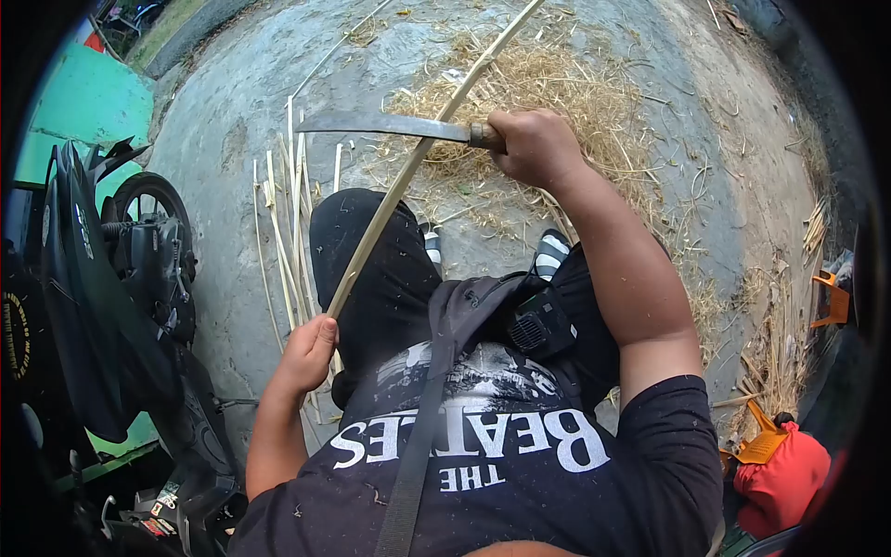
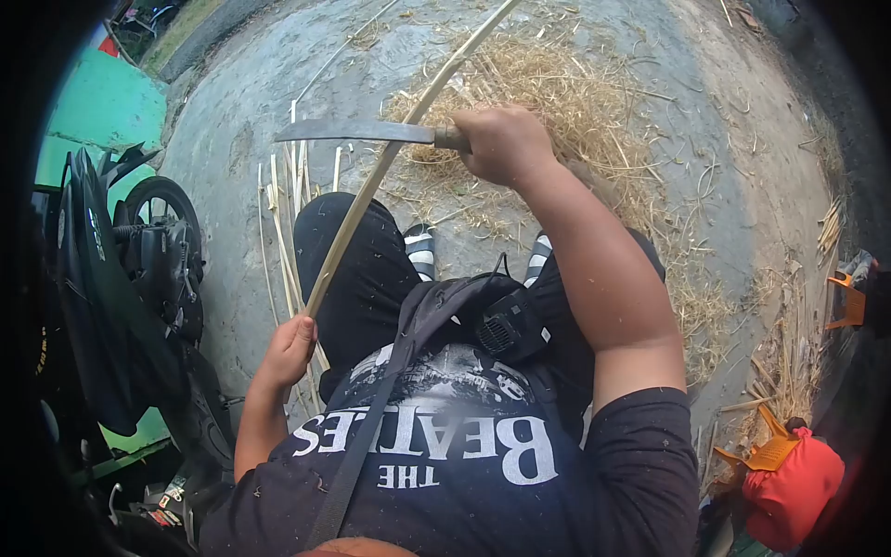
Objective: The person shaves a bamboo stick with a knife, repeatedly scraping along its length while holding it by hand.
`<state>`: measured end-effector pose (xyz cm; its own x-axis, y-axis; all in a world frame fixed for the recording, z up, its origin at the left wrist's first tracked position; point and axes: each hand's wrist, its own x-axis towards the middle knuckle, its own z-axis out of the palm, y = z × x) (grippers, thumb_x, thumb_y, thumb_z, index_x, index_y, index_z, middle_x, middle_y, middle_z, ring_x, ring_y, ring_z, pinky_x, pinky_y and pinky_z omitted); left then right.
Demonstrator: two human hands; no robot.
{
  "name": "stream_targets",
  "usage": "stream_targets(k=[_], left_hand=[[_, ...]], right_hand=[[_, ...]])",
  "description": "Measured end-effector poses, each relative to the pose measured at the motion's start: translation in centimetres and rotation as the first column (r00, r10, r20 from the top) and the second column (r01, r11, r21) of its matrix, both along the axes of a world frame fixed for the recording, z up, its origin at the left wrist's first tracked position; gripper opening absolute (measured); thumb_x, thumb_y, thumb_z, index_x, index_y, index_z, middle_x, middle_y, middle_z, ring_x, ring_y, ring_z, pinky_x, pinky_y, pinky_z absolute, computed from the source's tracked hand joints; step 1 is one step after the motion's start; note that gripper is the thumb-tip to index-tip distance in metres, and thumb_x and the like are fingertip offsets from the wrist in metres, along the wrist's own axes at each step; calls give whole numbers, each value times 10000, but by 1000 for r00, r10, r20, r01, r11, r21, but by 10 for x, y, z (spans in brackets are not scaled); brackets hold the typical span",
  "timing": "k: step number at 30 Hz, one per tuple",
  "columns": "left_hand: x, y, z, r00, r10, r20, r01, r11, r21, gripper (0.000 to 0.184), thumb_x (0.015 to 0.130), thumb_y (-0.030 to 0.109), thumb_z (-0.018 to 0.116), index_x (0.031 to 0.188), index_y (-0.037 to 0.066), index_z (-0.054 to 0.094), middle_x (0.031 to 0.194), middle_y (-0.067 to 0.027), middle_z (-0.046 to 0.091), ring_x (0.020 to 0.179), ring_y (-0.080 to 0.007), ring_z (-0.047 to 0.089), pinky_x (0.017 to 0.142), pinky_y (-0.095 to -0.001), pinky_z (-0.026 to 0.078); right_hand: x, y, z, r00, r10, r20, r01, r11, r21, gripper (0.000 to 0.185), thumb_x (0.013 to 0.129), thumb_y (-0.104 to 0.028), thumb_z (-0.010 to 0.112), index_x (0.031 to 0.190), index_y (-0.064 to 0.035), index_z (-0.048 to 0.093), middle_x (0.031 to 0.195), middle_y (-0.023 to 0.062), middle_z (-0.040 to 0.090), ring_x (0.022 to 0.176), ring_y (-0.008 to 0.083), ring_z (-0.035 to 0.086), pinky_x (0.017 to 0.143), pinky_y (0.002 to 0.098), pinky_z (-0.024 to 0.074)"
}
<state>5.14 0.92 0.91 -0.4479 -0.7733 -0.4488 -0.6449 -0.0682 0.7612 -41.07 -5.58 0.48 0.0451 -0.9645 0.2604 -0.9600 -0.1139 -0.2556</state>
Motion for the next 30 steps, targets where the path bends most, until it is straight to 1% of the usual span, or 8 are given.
stream_targets(k=[5,6,10,17,22,25,27,30], left_hand=[[27,10,-2,998,52,-41,-45,988,147,507,1132,451,442,820,63,542,662,37,472,588,-73,413,531,-274,349],[29,12,-3,997,74,-34,-66,981,183,505,1132,453,443,824,65,543,662,40,470,587,-72,410,532,-273,349],[30,13,-5,988,143,-57,-124,959,255,502,1129,463,446,830,74,552,666,49,470,593,-65,406,541,-262,344],[30,17,-9,994,-3,112,12,997,-80,535,1124,456,456,850,13,578,674,-50,529,644,-157,507,606,-346,436],[22,20,-8,992,9,129,8,991,-130,546,1122,458,456,852,3,593,683,-66,537,654,-173,518,622,-355,447],[29,18,-20,996,39,84,-35,998,-56,541,1122,456,455,871,2,605,676,-72,537,658,-165,520,618,-359,441],[28,16,-23,997,29,74,-21,994,-104,524,1118,449,473,883,2,612,660,-64,529,637,-159,512,597,-361,429],[20,14,-19,996,28,90,-9,978,-209,489,1107,434,510,900,5,620,634,-52,515,602,-151,494,567,-359,408]], right_hand=[[0,-1,-12,995,92,-25,-87,986,140,126,837,-239,712,910,-139,685,859,102,740,851,333,729,776,478,569],[-6,-5,-12,997,-67,26,57,961,270,159,836,-236,710,965,-143,711,919,118,749,919,339,730,822,485,574],[-16,-10,-14,973,-205,107,169,946,278,173,835,-243,713,978,-147,723,954,126,752,951,341,730,832,479,578],[2,2,-8,993,119,-25,-109,963,245,178,811,-238,722,955,-134,714,932,126,749,942,341,730,815,481,576],[-35,-13,-22,948,-251,196,182,932,314,184,834,-228,690,984,-125,712,966,148,748,969,360,723,857,482,575],[-9,-4,-3,990,-121,75,102,970,222,180,843,-241,697,979,-125,711,949,137,745,955,358,722,844,485,573],[7,3,-8,993,118,28,-120,986,112,166,842,-254,714,948,-128,697,879,119,734,885,350,724,800,489,567],[21,7,-2,972,236,-15,-229,955,189,149,827,-206,718,942,-114,692,874,127,734,872,349,727,805,490,572]])
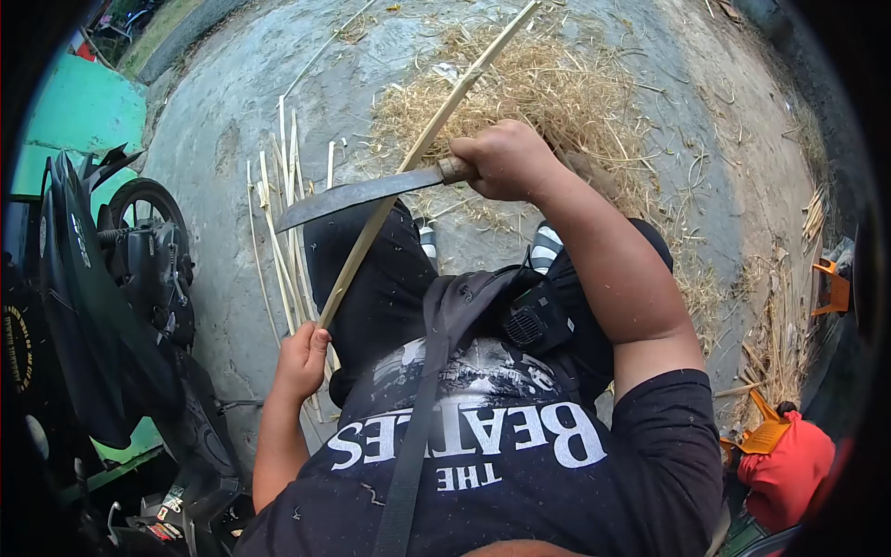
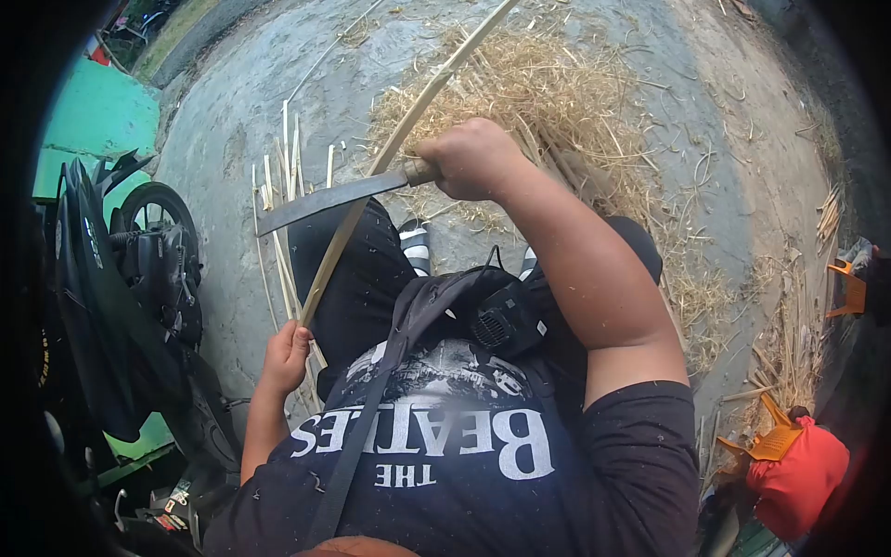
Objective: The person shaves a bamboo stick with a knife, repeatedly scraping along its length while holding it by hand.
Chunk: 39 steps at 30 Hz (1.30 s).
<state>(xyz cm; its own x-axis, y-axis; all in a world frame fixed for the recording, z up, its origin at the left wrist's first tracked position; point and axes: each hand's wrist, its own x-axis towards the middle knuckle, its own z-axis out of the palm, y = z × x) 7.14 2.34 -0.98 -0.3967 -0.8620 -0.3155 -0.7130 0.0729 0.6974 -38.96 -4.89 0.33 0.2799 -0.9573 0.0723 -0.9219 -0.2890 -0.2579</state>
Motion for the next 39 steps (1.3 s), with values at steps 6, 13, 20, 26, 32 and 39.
stream_targets(k=[6,13,20,26,32,39], left_hand=[[0,2,1,999,35,-27,-34,998,57,428,1086,396,577,918,4,614,606,-43,501,578,-123,469,539,-350,389],[13,18,-4,999,-16,-40,15,1000,-24,412,1082,396,588,970,0,624,624,-42,518,591,-121,481,542,-351,399],[15,22,0,999,53,-9,-52,996,70,433,1094,407,557,966,0,624,630,-51,527,595,-130,493,550,-355,412],[24,25,-2,996,-21,86,20,1000,13,443,1097,415,550,964,-3,611,659,-38,545,617,-124,496,570,-346,427],[23,20,-12,998,50,-46,-44,990,136,432,1102,406,541,944,7,594,643,-66,534,589,-152,481,559,-355,416],[26,24,-8,997,-36,69,35,999,11,420,1104,387,534,945,3,593,646,-81,554,589,-160,504,557,-373,426]], right_hand=[[-35,-20,-16,918,-361,163,354,933,71,102,823,-201,711,914,-153,705,903,137,740,888,350,726,799,497,579],[-20,-3,-7,988,-131,77,140,982,-126,111,818,-222,721,902,-157,690,845,113,733,824,349,725,755,487,575],[-39,-20,-32,895,-382,230,395,918,-14,129,859,-255,708,921,-143,690,860,138,735,839,344,735,784,477,586],[-32,-22,-39,934,-320,157,331,942,-51,146,913,-282,681,895,-137,666,866,130,738,849,342,735,773,484,582],[-32,-18,-38,901,-362,240,409,894,-186,150,907,-277,686,860,-140,646,783,106,725,775,346,728,759,487,570],[-34,-22,-54,970,-233,67,242,928,-282,153,927,-265,654,842,-141,628,733,86,715,735,315,733,729,476,567]])
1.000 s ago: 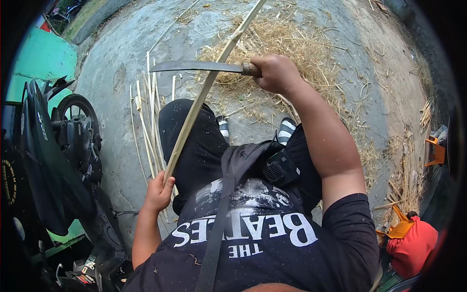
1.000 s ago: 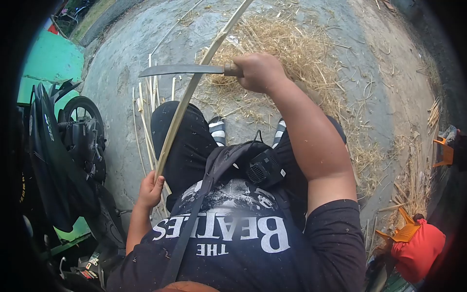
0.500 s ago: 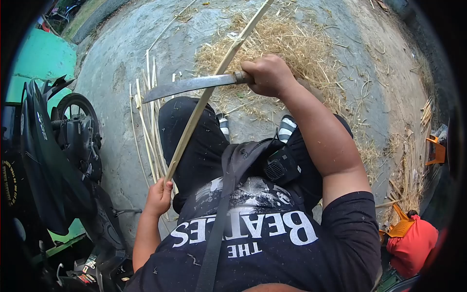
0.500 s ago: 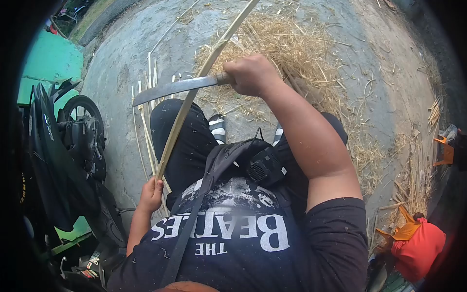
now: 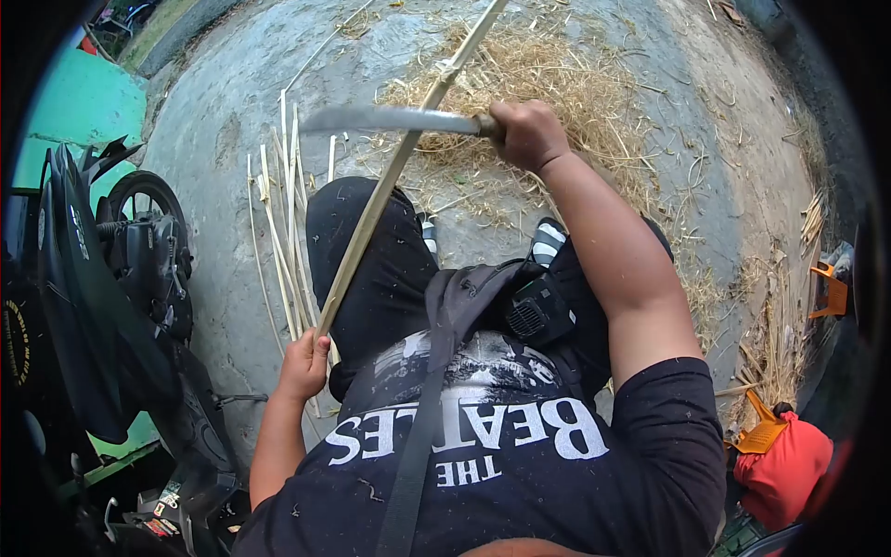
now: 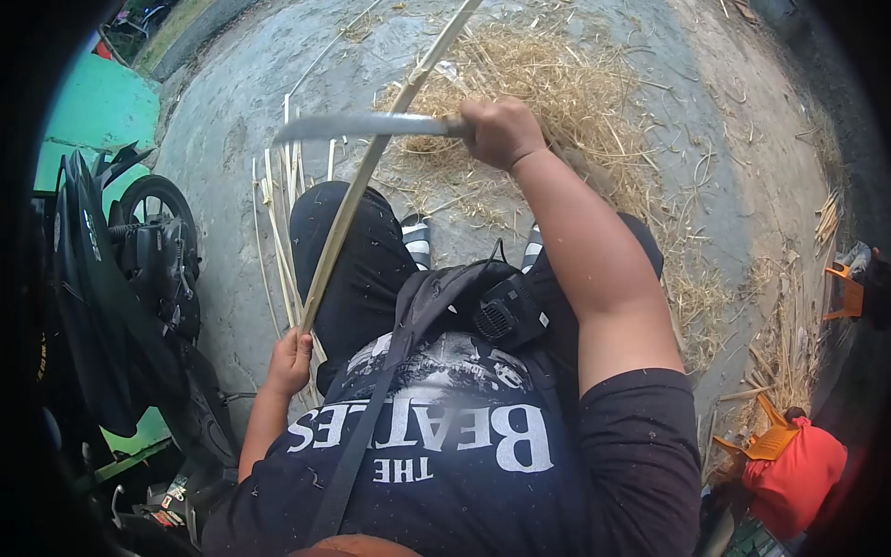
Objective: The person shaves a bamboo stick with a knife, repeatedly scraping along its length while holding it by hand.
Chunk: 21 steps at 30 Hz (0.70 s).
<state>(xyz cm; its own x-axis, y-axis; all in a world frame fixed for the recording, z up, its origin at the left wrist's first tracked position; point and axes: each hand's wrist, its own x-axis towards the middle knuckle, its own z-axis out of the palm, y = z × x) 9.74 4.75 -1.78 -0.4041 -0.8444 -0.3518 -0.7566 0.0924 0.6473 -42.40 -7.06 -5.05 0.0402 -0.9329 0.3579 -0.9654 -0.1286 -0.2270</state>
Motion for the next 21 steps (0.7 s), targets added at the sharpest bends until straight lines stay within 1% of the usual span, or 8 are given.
stream_targets(k=[1,2,4,9,13,16,17,21], left_hand=[[1,0,-2,1000,11,-18,-11,1000,9,418,1104,385,534,947,2,594,646,-84,555,590,-160,508,557,-374,429],[-2,-5,-5,999,23,-45,-22,1000,8,417,1104,383,534,949,1,595,646,-86,557,591,-161,512,558,-376,432],[-6,-3,1,993,51,-105,-45,997,57,447,1101,444,532,949,26,579,692,47,508,607,-70,450,546,-283,380],[4,-2,-11,990,63,-122,-49,992,119,443,1105,447,519,955,33,575,689,50,505,605,-63,452,536,-279,375],[-4,-3,-18,996,-30,-85,24,997,-74,436,1106,431,518,946,30,579,643,-13,519,566,-126,489,535,-331,396],[-6,-3,-15,999,-29,21,32,985,-172,412,1104,405,521,955,28,591,621,-94,534,541,-214,535,540,-383,415],[-8,-1,-16,1000,-13,27,18,980,-196,392,1102,385,528,963,26,599,618,-136,542,538,-263,559,542,-407,425],[-7,1,-9,999,-15,32,21,976,-215,392,1101,384,529,955,27,597,620,-124,545,539,-263,561,541,-409,424]], right_hand=[[-9,-4,6,922,-345,179,307,929,209,141,934,-279,651,938,-139,667,859,119,752,829,333,750,796,493,584],[-20,-8,10,915,-367,168,333,921,200,148,935,-286,648,963,-143,675,893,128,755,855,342,750,799,496,588],[-38,-8,10,901,-406,152,372,905,208,174,938,-299,644,1014,-150,692,962,147,761,906,359,749,803,500,598],[-6,-1,15,940,-220,263,230,973,-11,151,898,-282,688,906,-134,657,816,141,734,789,386,730,763,528,582],[17,5,23,983,159,-94,-175,964,-201,147,900,-224,679,809,-142,598,700,64,697,651,308,703,669,415,544],[3,-1,14,994,106,-18,-107,982,-155,131,896,-238,689,844,-141,618,703,73,703,670,320,709,699,443,559],[-1,-3,11,983,-98,154,97,995,13,137,895,-264,698,879,-140,640,744,92,720,712,339,724,749,476,574],[-22,-9,17,915,-313,256,303,950,78,152,892,-270,704,875,-129,648,801,124,730,762,363,735,784,501,585]])
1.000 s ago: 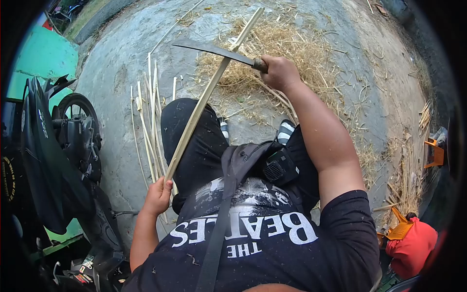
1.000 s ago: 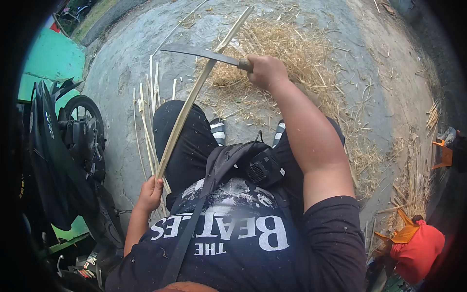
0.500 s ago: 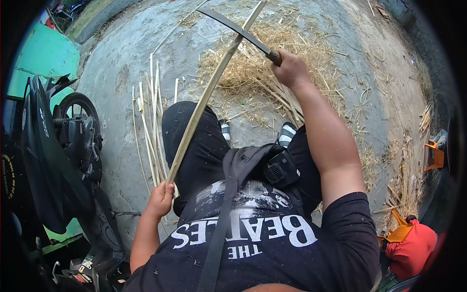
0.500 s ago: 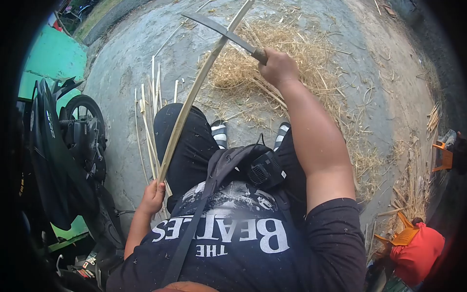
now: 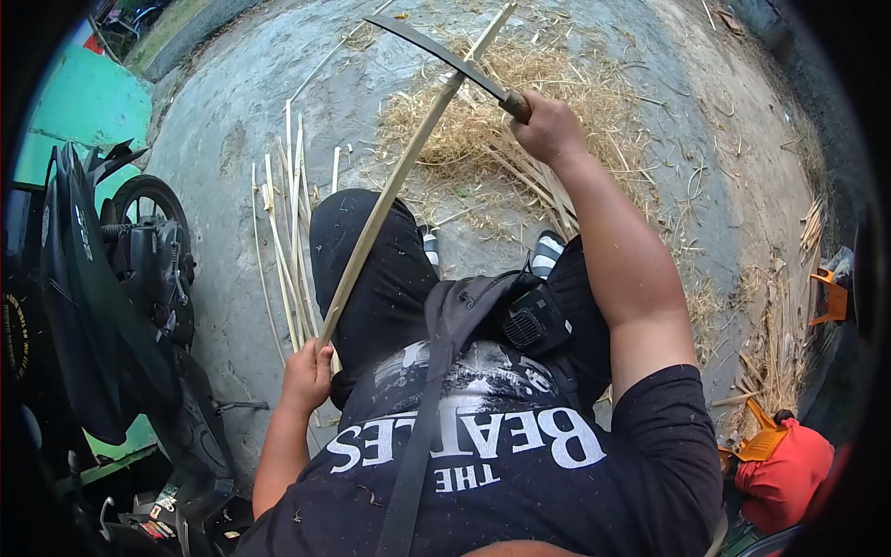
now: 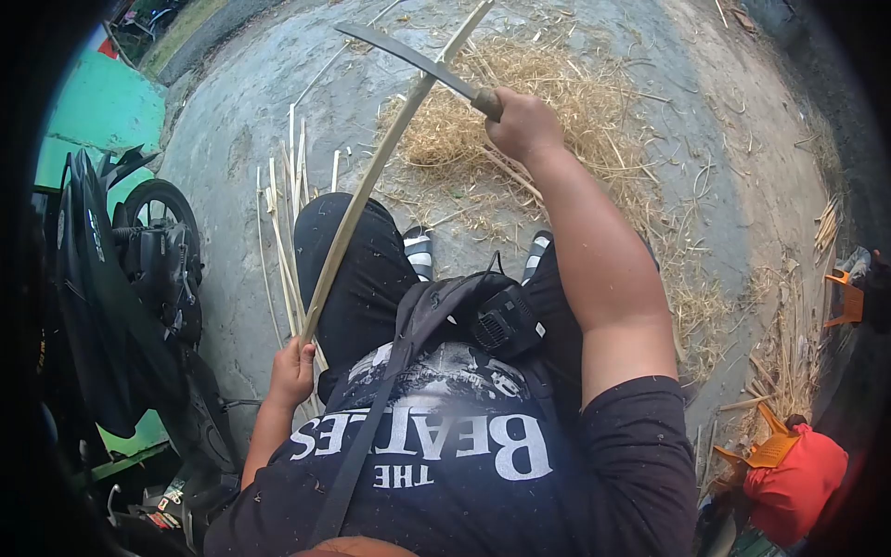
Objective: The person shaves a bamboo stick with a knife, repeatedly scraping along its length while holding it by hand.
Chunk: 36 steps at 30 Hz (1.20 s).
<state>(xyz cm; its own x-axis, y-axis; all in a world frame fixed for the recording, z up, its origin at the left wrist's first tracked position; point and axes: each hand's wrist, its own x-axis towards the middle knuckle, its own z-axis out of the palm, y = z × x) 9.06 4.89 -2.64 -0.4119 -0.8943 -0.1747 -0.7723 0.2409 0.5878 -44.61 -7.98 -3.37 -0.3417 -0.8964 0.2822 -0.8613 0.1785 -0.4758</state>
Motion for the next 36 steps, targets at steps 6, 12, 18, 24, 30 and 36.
stream_targets(k=[6,12,18,24,30,36], left_hand=[[-8,0,1,999,9,53,-8,1000,-15,357,1088,354,549,950,27,587,641,-177,578,599,-379,615,557,-460,449],[-17,0,7,993,36,112,-23,992,-120,283,1059,294,591,936,39,589,702,-250,635,696,-501,643,586,-552,474],[-18,7,5,993,49,111,-36,992,-118,263,1057,284,591,953,43,592,708,-248,638,696,-509,639,586,-552,476],[-19,-7,5,997,20,71,-9,989,-144,295,1063,301,582,941,32,590,704,-251,631,694,-506,638,590,-546,478],[-11,0,-7,999,-13,50,18,994,-111,358,1089,341,546,952,12,575,654,-191,575,606,-424,622,558,-464,452],[-8,-8,-16,1000,-28,8,29,989,-143,370,1092,349,540,953,8,574,667,-199,580,616,-430,623,554,-460,445]], right_hand=[[47,16,12,885,355,-302,-391,918,-66,145,896,-244,691,831,-130,629,693,93,703,685,338,722,692,481,575],[10,2,6,995,96,-41,-90,988,124,150,903,-279,689,981,-152,704,857,148,747,831,365,745,790,488,595],[47,19,20,886,354,-299,-371,929,-2,160,935,-273,666,851,-138,647,803,92,742,747,319,741,701,457,587],[4,4,8,993,72,-89,-63,993,98,155,943,-288,645,929,-136,671,823,139,739,772,334,744,772,476,596],[37,16,14,933,266,-242,-308,938,-160,124,874,-234,687,825,-138,628,690,69,700,659,325,713,702,476,560],[6,6,-12,976,167,-141,-175,983,-46,168,936,-258,653,825,-135,625,681,101,692,628,318,711,688,476,578]])
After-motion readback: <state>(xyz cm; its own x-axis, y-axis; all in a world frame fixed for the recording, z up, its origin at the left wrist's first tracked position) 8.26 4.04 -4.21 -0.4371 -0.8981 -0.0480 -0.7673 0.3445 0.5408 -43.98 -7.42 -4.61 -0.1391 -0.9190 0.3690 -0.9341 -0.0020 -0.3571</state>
